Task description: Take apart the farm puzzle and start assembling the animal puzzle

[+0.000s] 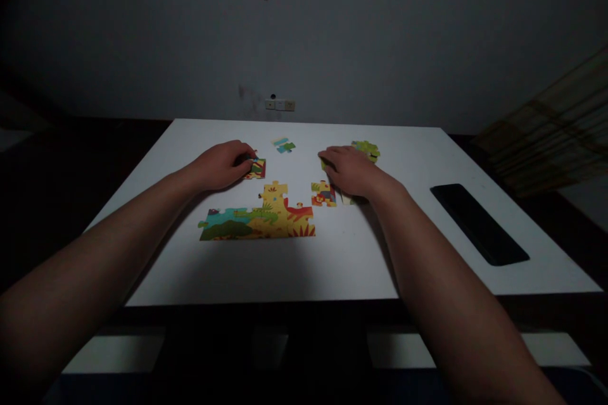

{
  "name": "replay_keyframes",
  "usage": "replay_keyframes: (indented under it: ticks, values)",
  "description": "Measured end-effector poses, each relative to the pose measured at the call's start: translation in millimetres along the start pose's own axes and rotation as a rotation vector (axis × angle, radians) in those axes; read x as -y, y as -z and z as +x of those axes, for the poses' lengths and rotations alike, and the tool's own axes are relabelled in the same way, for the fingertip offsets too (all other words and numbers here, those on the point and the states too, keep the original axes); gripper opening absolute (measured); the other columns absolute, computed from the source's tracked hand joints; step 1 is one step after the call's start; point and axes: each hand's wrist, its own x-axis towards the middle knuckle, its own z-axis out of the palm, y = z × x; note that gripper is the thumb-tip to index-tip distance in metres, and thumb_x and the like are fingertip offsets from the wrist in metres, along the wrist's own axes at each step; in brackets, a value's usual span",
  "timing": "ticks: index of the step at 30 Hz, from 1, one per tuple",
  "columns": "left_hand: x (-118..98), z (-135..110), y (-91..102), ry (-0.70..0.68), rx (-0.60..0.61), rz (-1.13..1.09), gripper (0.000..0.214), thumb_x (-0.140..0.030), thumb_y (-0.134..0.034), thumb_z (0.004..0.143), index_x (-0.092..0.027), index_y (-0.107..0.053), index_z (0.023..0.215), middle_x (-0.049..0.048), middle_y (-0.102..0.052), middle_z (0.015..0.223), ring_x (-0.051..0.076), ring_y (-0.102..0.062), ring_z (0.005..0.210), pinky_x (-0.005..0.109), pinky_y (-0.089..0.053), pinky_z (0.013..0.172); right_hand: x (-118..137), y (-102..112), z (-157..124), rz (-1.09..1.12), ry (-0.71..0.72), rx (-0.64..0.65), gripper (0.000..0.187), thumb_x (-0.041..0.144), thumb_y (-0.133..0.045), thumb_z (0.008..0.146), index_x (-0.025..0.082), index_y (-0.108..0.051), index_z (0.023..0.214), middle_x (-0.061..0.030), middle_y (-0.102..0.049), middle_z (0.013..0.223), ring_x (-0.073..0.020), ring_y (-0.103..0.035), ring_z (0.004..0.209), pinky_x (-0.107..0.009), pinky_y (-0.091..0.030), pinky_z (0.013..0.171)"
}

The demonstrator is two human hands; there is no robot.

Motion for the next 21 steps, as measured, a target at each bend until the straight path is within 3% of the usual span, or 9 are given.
replay_keyframes:
  ticks: [5, 9, 11, 15, 17, 21]
  values:
    - [-1, -1, -0.3, -0.005, -0.002, -0.004, 0.041, -0.040, -0.056, 0.103, -0.020, -0.082, 0.129, 0.0159, -0.080, 0.123, 0.033, -0.075, 0.111, 0.045, -0.057, 0.098, 3, 9, -2, 0.047, -0.094, -0.068, 0.054, 0.040, -0.082, 0.089, 0.023, -0.082, 0.140, -0.0193, -0.082, 0.135, -0.0451, -0.075, 0.124, -0.068, -0.055, 0.114]
    - [0, -1, -1.0, 0.007, -0.003, 0.003, 0.042, -0.041, -0.056, 0.104, -0.020, -0.082, 0.130, 0.0156, -0.080, 0.125, 0.033, -0.075, 0.112, 0.044, -0.057, 0.098, 15, 18, -4, 0.291, -0.247, -0.119, 0.050, 0.049, -0.082, 0.094, 0.023, -0.085, 0.136, -0.0154, -0.085, 0.113, -0.0364, -0.079, 0.100, -0.055, -0.064, 0.094]
    - [0, -1, -1.4, 0.002, -0.003, -0.005, 0.043, -0.043, -0.056, 0.105, -0.020, -0.082, 0.130, 0.0161, -0.080, 0.126, 0.033, -0.075, 0.112, 0.045, -0.057, 0.098, 22, 18, -3, 0.453, -0.272, -0.132, 0.046, 0.055, -0.083, 0.095, 0.024, -0.086, 0.129, -0.0141, -0.086, 0.111, -0.0343, -0.079, 0.099, -0.052, -0.065, 0.090]
    - [0, -1, -2.0, -0.005, -0.009, -0.002, 0.042, -0.042, -0.056, 0.105, -0.020, -0.082, 0.130, 0.0166, -0.081, 0.125, 0.034, -0.074, 0.112, 0.046, -0.057, 0.099, 34, 16, -2, 0.663, -0.139, -0.133, 0.030, 0.056, -0.088, 0.090, 0.026, -0.084, 0.092, -0.0110, -0.080, 0.113, -0.0309, -0.077, 0.104, -0.051, -0.065, 0.096]
    - [0, -1, -1.8, -0.004, -0.006, 0.008, 0.042, -0.041, -0.055, 0.105, -0.020, -0.081, 0.131, 0.0163, -0.081, 0.126, 0.034, -0.075, 0.113, 0.045, -0.057, 0.099, 39, 16, -3, 0.685, -0.068, -0.121, 0.034, 0.054, -0.089, 0.089, 0.026, -0.076, 0.075, -0.0106, -0.076, 0.117, -0.0303, -0.076, 0.108, -0.052, -0.064, 0.101]
    - [0, -1, -1.2, -0.003, -0.005, 0.003, 0.042, -0.041, -0.055, 0.105, -0.020, -0.081, 0.131, 0.0159, -0.081, 0.125, 0.033, -0.075, 0.111, 0.045, -0.057, 0.098, 43, 17, -5, 0.680, -0.029, -0.087, 0.036, 0.052, -0.088, 0.090, 0.025, -0.073, 0.071, -0.0108, -0.074, 0.117, -0.0292, -0.074, 0.105, -0.053, -0.063, 0.100]
